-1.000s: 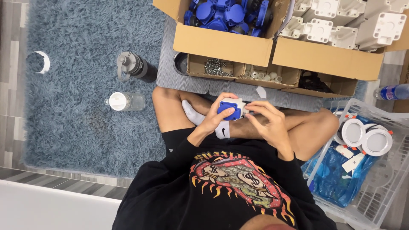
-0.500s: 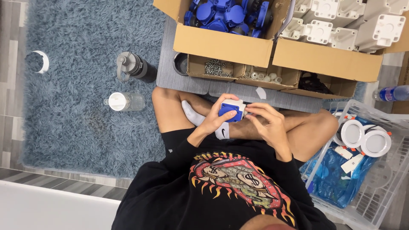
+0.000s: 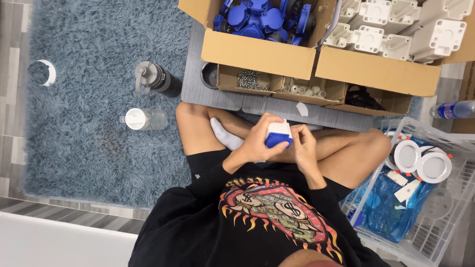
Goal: Assembling plastic electrical boxes by inserting components and securing them with a manual screwdriver.
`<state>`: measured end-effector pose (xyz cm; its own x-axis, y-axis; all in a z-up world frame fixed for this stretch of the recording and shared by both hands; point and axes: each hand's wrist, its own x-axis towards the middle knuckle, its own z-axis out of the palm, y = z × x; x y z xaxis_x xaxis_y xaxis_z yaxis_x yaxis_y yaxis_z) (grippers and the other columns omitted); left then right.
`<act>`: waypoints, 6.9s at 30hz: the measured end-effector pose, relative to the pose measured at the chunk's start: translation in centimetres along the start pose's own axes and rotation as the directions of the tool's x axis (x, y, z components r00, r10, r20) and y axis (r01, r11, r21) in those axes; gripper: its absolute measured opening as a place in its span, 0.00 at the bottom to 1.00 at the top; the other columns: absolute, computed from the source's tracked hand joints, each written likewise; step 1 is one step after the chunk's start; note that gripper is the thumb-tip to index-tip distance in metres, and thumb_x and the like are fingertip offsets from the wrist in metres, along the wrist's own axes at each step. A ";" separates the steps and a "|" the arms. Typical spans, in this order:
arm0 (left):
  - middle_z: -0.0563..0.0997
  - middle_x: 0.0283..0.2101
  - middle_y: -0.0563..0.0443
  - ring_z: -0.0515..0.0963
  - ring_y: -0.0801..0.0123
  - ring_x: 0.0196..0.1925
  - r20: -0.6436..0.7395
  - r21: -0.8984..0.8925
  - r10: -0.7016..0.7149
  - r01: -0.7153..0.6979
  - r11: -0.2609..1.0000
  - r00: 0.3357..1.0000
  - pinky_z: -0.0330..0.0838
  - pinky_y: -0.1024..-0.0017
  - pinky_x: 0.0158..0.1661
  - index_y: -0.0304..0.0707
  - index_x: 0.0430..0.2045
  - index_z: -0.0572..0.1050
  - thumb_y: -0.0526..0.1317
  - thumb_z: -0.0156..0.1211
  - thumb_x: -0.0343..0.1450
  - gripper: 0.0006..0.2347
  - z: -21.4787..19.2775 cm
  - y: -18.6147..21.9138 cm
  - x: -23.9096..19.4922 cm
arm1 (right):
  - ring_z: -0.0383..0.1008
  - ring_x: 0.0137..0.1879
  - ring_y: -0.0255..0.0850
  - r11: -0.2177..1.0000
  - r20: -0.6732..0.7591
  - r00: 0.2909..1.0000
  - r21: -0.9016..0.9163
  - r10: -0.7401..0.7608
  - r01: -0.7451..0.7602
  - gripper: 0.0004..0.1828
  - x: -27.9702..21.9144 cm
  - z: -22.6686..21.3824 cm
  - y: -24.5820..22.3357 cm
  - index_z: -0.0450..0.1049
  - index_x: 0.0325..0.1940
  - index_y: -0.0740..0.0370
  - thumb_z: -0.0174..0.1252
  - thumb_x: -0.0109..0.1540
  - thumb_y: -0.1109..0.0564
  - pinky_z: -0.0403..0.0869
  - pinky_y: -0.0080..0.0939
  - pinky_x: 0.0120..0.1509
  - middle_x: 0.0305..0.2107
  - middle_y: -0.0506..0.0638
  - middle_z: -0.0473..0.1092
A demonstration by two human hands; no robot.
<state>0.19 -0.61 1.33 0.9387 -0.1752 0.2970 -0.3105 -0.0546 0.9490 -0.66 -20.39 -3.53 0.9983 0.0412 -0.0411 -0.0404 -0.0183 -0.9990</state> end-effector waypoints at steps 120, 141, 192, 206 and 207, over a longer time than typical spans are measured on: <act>0.80 0.52 0.46 0.80 0.50 0.51 0.167 0.620 -0.090 -0.033 0.784 0.982 0.69 0.57 0.56 0.41 0.52 0.78 0.51 0.65 0.75 0.17 -1.0 -13.9 -6.1 | 0.80 0.59 0.63 0.610 0.250 0.703 -0.360 -0.666 0.706 0.23 4.6 -0.8 -16.6 0.63 0.64 0.71 0.64 0.72 0.81 0.81 0.56 0.65 0.62 0.72 0.72; 0.81 0.51 0.44 0.81 0.48 0.50 0.138 0.606 -0.085 -0.017 0.795 0.987 0.73 0.55 0.55 0.41 0.52 0.78 0.51 0.63 0.75 0.17 -1.0 -13.8 -6.0 | 0.84 0.55 0.60 0.295 0.446 0.605 -0.586 -0.659 0.754 0.24 6.7 3.4 -18.6 0.70 0.66 0.76 0.72 0.70 0.78 0.81 0.52 0.57 0.57 0.68 0.78; 0.82 0.58 0.42 0.87 0.61 0.55 -0.105 -0.561 -0.233 0.136 0.816 0.967 0.82 0.74 0.58 0.26 0.55 0.80 0.28 0.62 0.79 0.10 -5.2 1.2 -3.5 | 0.76 0.61 0.56 0.914 -0.148 0.909 0.053 -0.391 0.402 0.14 -3.4 -5.2 -12.2 0.53 0.65 0.58 0.50 0.79 0.59 0.80 0.48 0.66 0.57 0.67 0.67; 0.84 0.56 0.45 0.83 0.68 0.55 -0.197 -0.467 -0.248 0.131 0.874 0.949 0.78 0.75 0.59 0.33 0.50 0.81 0.29 0.62 0.79 0.07 -4.9 1.1 -3.6 | 0.75 0.64 0.56 0.899 -0.149 0.904 0.126 -0.402 0.420 0.15 -3.5 -6.1 -10.5 0.52 0.65 0.57 0.50 0.79 0.63 0.82 0.54 0.65 0.61 0.58 0.58; 0.83 0.58 0.45 0.83 0.68 0.54 -0.197 -0.492 -0.237 0.113 0.863 0.951 0.79 0.74 0.57 0.33 0.50 0.81 0.30 0.63 0.79 0.07 -4.9 1.0 -3.6 | 0.75 0.64 0.56 0.899 -0.145 0.910 0.157 -0.388 0.409 0.15 -3.5 -6.2 -10.3 0.52 0.65 0.57 0.50 0.79 0.62 0.83 0.54 0.66 0.62 0.59 0.59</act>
<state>-2.77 4.78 1.70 0.9962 0.0396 0.0781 -0.0875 0.4171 0.9046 -3.50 -26.54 7.01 0.9302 -0.1002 0.3530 0.3652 0.1576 -0.9175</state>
